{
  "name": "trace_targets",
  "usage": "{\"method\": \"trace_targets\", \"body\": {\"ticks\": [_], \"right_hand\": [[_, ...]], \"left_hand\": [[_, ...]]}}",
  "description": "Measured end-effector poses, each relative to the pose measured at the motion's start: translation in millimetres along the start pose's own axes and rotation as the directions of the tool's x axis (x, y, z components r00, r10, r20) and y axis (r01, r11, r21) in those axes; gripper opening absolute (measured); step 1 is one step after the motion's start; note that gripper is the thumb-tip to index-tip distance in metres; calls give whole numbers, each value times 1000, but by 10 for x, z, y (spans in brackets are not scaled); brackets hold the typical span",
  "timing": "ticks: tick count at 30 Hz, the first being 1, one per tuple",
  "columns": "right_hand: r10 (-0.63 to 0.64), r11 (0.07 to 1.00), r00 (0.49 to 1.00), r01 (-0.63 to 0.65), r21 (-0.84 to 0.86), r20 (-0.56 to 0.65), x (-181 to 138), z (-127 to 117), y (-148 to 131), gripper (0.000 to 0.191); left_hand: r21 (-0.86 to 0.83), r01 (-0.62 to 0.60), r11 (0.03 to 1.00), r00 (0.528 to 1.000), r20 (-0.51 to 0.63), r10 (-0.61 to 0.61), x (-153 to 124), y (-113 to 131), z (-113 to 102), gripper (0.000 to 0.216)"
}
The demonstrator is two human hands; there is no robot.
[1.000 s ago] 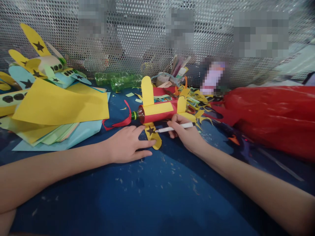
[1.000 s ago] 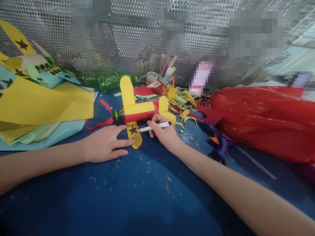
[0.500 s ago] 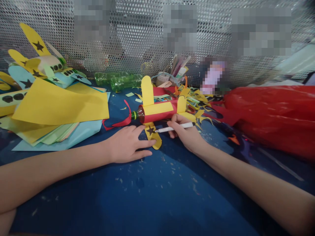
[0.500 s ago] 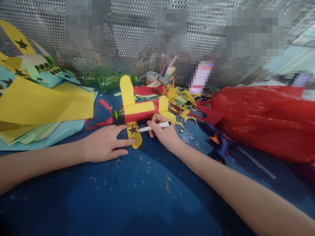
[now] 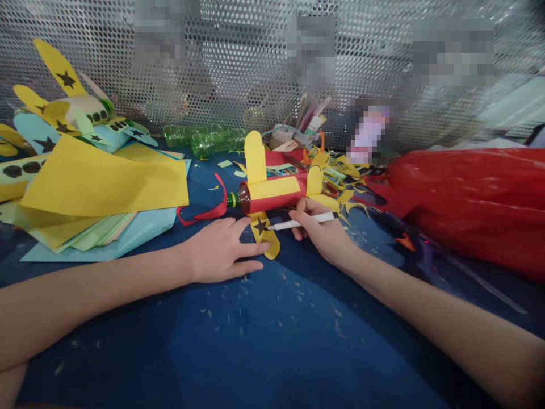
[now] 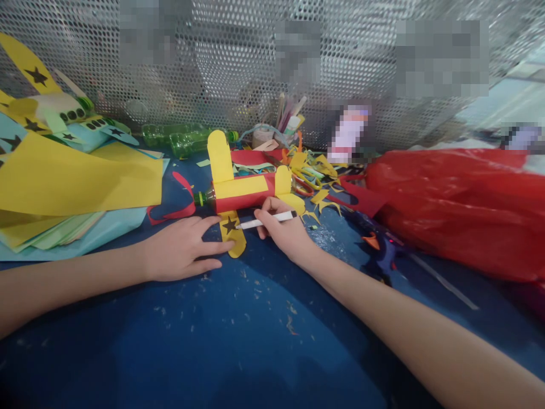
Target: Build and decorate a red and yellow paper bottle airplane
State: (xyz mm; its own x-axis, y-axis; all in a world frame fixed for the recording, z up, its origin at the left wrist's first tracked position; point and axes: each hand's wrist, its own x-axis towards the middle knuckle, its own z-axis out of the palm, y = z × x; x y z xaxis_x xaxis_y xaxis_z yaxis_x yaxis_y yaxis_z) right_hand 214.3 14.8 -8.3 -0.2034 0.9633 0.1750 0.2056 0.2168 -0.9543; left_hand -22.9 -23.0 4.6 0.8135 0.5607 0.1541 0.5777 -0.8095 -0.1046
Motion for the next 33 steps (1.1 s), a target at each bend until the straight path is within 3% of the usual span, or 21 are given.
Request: {"method": "trace_targets", "body": {"ticks": [33], "right_hand": [[5, 1000, 1000, -4, 29, -24, -5, 3, -8, 28]], "left_hand": [[-15, 7, 1000, 1000, 13, -6, -1, 9, -16, 55]]}}
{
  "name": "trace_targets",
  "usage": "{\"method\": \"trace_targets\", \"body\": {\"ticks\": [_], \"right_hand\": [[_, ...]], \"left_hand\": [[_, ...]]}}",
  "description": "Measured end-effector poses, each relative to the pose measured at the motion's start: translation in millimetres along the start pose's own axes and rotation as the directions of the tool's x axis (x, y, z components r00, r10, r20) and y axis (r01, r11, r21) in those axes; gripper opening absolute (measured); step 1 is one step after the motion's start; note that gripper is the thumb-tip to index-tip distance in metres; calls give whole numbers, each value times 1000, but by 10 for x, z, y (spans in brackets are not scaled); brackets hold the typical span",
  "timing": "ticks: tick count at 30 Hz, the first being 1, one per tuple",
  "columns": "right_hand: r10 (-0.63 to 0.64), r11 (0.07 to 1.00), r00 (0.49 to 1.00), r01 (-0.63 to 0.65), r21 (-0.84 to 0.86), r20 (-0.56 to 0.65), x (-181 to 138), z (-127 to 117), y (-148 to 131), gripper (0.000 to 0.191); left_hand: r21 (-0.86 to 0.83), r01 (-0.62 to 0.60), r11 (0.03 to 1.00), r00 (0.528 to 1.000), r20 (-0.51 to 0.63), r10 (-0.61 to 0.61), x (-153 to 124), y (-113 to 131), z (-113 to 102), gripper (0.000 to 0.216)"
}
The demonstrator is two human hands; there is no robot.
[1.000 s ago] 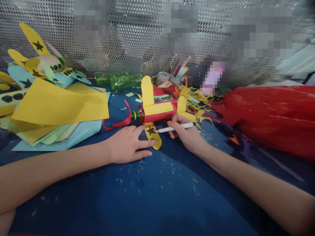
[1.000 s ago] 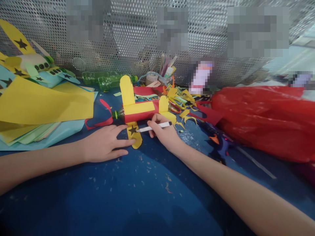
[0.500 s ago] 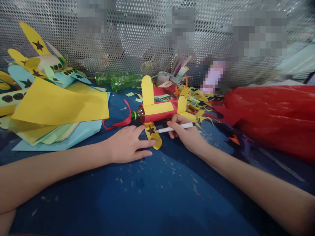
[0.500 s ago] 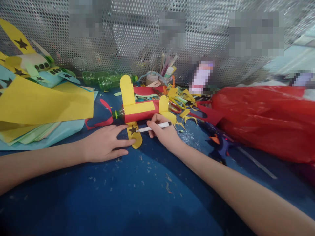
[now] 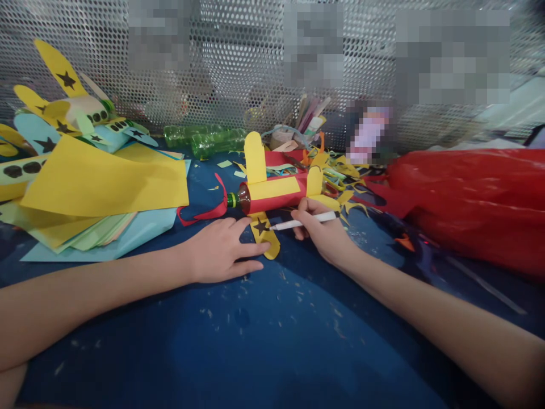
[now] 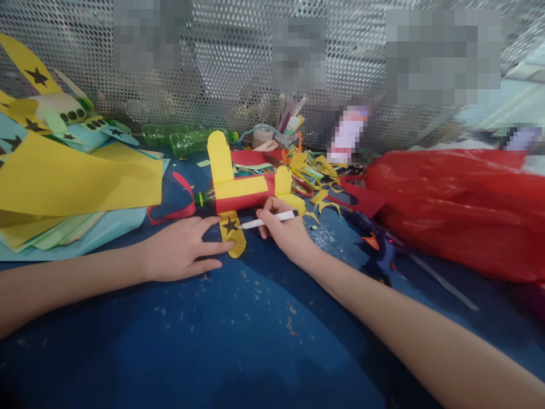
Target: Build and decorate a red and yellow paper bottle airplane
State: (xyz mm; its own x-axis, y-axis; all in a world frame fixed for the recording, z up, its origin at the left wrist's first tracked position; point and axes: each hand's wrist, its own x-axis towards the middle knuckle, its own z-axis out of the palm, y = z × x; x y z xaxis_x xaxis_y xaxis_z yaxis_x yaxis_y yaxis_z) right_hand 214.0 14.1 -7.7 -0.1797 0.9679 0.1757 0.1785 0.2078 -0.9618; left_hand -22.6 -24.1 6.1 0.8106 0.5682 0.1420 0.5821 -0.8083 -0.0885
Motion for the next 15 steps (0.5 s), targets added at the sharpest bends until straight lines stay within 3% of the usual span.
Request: {"method": "trace_targets", "body": {"ticks": [15], "right_hand": [[2, 1000, 1000, -2, 10, -5, -2, 10, -2, 27]], "left_hand": [[-6, -3, 1000, 1000, 0, 3, 1, -6, 0, 56]]}}
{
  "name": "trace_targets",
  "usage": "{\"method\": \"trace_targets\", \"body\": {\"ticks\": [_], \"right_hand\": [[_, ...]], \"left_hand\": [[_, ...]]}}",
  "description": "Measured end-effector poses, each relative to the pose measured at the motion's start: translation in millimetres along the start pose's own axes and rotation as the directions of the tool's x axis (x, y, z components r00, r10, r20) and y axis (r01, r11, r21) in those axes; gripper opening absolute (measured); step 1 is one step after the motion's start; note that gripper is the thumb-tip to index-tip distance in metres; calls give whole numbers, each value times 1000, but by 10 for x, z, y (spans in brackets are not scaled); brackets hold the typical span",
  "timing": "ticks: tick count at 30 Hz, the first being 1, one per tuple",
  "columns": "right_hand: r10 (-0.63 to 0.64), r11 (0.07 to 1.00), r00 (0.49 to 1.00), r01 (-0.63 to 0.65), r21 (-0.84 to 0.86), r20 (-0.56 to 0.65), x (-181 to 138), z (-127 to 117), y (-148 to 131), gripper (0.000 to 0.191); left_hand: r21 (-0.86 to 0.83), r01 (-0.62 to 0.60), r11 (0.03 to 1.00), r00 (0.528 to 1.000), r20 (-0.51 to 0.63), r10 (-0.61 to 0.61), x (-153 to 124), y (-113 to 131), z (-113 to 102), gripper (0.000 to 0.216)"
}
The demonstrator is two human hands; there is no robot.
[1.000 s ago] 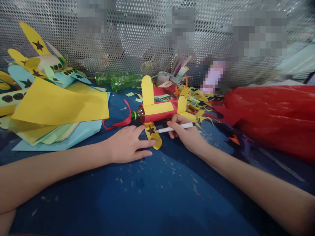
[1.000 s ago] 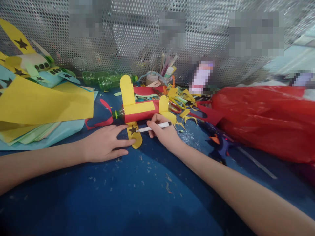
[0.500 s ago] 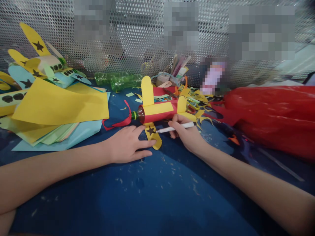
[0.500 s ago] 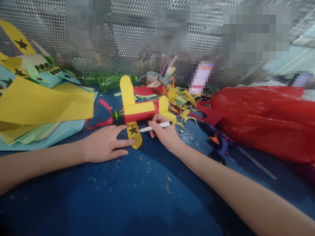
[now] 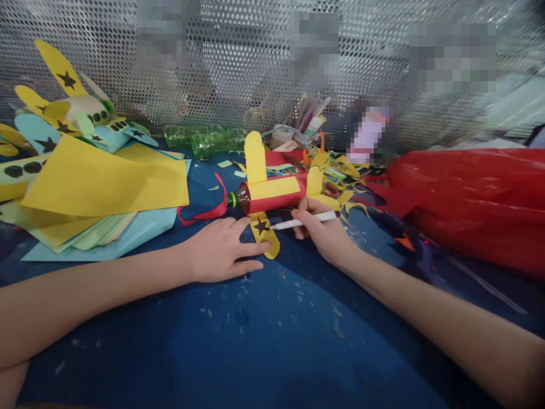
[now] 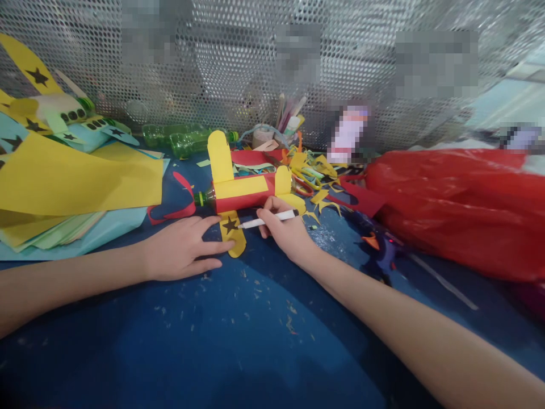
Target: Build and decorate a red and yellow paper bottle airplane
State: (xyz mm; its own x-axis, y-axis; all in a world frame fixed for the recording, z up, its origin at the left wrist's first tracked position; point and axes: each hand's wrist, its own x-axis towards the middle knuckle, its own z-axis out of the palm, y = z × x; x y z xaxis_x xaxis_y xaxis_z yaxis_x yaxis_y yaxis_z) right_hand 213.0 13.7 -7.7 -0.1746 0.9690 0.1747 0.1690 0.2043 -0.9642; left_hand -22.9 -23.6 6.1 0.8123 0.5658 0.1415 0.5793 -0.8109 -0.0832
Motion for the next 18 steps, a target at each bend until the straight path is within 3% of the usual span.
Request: {"method": "trace_targets", "body": {"ticks": [18], "right_hand": [[-12, 1000, 1000, 12, 10, 9, 5, -9, 11, 26]], "left_hand": [[10, 3, 1000, 1000, 1, -3, -5, 1, 2, 55]]}}
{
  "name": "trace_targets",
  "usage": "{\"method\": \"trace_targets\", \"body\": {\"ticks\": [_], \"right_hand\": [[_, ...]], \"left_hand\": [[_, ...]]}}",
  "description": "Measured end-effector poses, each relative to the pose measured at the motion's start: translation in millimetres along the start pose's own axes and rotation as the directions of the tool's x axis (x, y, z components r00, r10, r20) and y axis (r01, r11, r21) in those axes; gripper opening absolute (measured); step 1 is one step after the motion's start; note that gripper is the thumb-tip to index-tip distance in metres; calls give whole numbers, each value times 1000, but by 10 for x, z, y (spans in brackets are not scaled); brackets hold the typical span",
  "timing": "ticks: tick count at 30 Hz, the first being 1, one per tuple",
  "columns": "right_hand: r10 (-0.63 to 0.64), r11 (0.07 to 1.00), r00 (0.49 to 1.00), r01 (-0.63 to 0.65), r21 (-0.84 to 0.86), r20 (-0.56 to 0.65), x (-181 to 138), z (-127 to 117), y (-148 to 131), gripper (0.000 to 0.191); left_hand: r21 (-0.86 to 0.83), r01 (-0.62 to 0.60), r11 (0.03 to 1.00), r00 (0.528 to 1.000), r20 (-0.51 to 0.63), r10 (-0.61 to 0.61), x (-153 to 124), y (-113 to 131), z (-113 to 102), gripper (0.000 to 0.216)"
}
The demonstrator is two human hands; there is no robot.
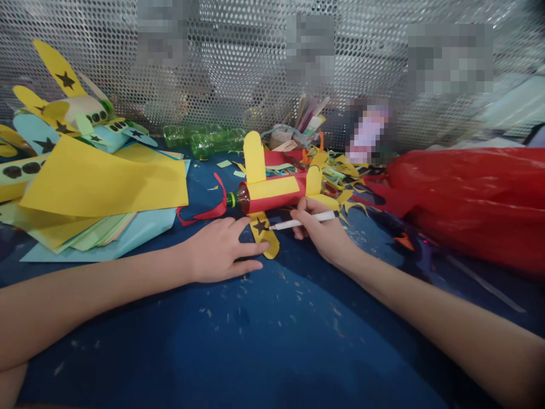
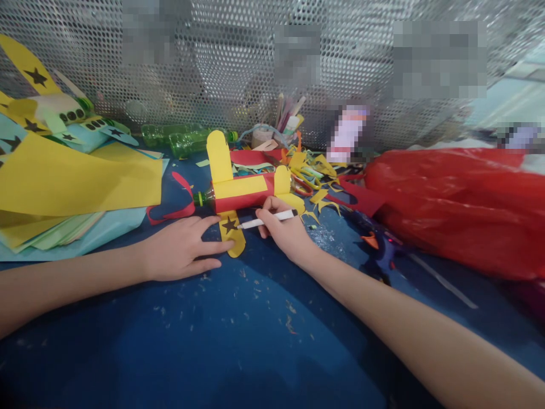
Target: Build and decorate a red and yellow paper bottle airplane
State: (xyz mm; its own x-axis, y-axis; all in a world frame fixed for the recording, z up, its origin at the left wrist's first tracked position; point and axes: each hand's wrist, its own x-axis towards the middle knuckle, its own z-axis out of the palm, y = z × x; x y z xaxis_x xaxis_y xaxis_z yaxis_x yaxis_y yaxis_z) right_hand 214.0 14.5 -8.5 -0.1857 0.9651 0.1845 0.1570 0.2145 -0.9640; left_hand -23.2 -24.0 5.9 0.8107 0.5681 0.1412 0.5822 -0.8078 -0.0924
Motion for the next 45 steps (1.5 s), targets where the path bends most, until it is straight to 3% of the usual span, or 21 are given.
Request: {"method": "trace_targets", "body": {"ticks": [22, 27, 32, 35, 38, 40, 41, 45], "right_hand": [[-7, 1000, 1000, 7, 23, -13, 8, -8, 21, 26], [-117, 991, 985, 125, 57, -130, -40, 16, -61, 29], [-343, 924, 901, 374, 76, -265, -119, 43, -156, 18], [-482, 864, 794, 500, -53, -370, -88, -7, -199, 20], [-574, 816, 666, 509, -273, -475, 21, -127, -223, 23], [-580, 814, 633, 462, -352, -513, 121, -225, -190, 25], [-557, 830, 641, 433, -350, -529, 173, -272, -152, 24], [-286, 958, 781, 229, -171, -556, 329, -389, 69, 27]], "left_hand": [[4, 2, 1000, 1000, -12, -2, 2, -2, 18, 55], [1, 9, 1000, 1000, -14, -9, 0, 3, 22, 53], [-43, 34, 999, 998, -45, -36, -13, 1, 26, 56], [-81, 77, 994, 995, -52, -81, -26, -9, 29, 61], [-115, 145, 983, 987, -55, -152, -36, -21, 42, 65], [-131, 195, 972, 977, -63, -204, -41, -23, 53, 66], [-138, 219, 966, 971, -67, -230, -44, -22, 58, 67], [-143, 266, 953, 955, -97, -281, -54, -13, 64, 67]]}}
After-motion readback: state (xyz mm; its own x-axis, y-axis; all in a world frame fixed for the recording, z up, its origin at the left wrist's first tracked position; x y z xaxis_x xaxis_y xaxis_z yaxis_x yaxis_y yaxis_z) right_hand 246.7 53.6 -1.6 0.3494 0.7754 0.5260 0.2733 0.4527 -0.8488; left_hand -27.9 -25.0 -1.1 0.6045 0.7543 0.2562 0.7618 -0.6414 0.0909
